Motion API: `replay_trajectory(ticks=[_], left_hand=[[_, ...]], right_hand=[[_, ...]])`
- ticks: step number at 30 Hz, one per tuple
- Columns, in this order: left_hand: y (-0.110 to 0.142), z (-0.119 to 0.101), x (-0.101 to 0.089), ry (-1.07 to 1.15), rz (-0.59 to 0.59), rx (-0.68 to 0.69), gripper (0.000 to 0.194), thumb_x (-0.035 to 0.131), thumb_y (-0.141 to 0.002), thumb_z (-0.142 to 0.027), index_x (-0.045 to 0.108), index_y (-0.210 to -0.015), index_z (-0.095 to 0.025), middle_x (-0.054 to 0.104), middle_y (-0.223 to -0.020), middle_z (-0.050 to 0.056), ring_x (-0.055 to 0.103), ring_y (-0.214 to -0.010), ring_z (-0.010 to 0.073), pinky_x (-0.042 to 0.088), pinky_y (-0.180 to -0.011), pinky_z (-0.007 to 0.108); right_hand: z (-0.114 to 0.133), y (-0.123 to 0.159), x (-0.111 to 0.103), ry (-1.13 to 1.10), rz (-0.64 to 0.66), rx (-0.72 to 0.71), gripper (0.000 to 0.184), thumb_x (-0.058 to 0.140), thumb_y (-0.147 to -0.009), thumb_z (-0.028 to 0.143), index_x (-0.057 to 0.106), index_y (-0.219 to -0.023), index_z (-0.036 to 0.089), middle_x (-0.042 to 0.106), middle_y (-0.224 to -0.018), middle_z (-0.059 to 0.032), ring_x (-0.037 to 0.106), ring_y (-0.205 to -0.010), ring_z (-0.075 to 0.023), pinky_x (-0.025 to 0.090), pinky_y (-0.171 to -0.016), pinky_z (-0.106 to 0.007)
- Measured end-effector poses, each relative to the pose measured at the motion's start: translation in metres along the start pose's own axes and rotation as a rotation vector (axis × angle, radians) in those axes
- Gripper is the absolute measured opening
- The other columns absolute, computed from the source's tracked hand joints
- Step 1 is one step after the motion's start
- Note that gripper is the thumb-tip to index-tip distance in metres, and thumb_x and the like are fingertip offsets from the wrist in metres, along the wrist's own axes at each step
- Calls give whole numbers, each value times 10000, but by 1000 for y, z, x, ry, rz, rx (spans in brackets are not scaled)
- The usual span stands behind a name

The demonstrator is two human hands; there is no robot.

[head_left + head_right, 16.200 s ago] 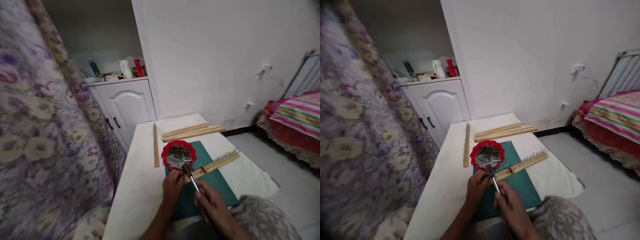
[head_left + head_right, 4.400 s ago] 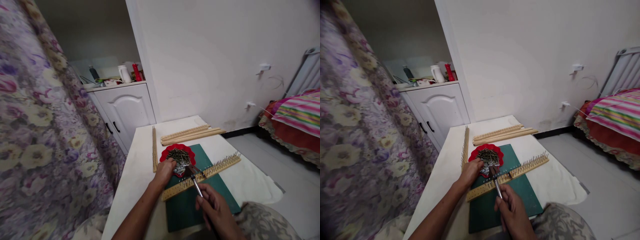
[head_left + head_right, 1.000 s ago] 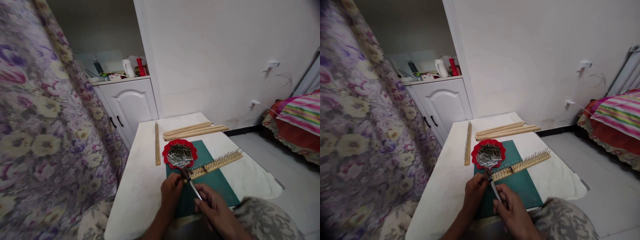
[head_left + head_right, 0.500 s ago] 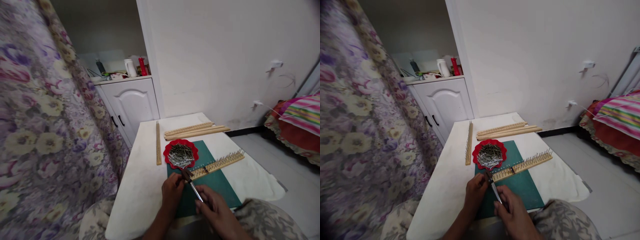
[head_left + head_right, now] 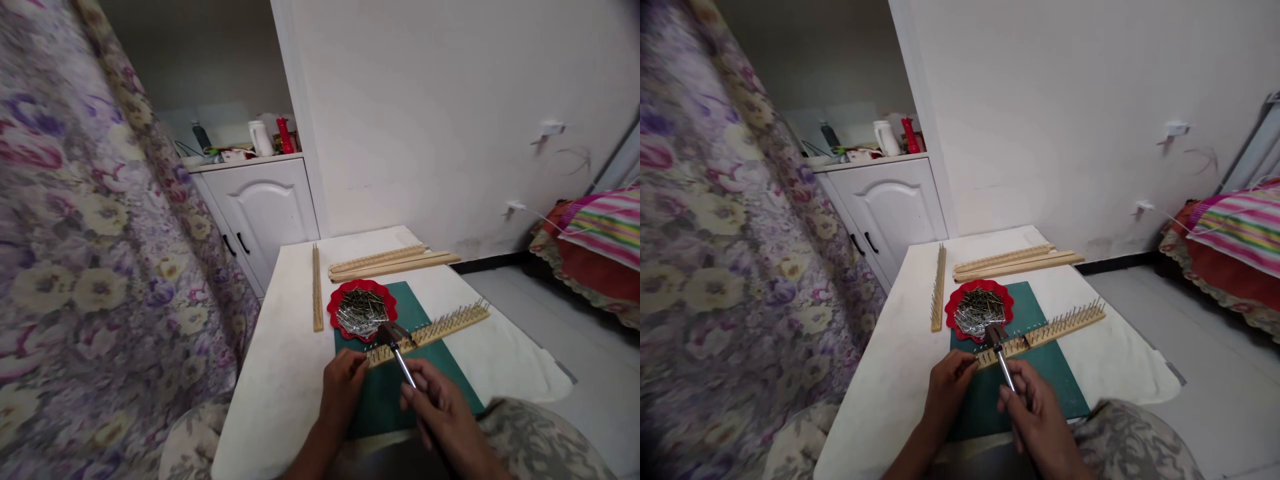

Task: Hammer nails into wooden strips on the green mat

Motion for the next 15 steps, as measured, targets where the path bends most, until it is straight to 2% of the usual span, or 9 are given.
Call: replay_trajectory(ticks=[5,10,12,15], left_hand=[[-2,4,-14,-9,23,19,124,511,-824,-214,631,-797,-193,598,-764,0,553,-682,129,408,-617,224],[-30,6,-37,-104,-22,126,157,463,-855,-187,618,-855,-204,607,-850,16,565,-813,150,427,-725,248],[-47,4,-40,-201,24,186,166,463,-850,-164,623,-866,-207,614,-885,24,563,-860,159,423,-760,257],[-71,1,-34,-352,174,239,159,493,-830,-148,639,-843,-208,628,-886,26,566,-869,167,420,-755,255]], right_hand=[[1,-2,-1,-48,-20,-12,297,564,-828,438,488,-1012,218,550,-615,83,337,-280,-7,264,-280,-132],[-2,-5,1,-62,-5,-7,287,555,-837,428,480,-1017,218,552,-623,84,340,-278,-3,263,-286,-127],[-4,-6,1,-65,-3,3,294,559,-833,427,481,-1021,216,551,-620,84,345,-278,-6,269,-284,-129],[-4,-6,-1,-59,-13,-2,306,564,-827,432,489,-1025,212,559,-621,78,362,-279,-11,267,-282,-133]])
Point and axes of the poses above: each hand's wrist, its own y-axis away from the middle knuckle, its own x-axis out of the palm, z = x × y, the point moved 3 cm from there along -y, towards the middle knuckle
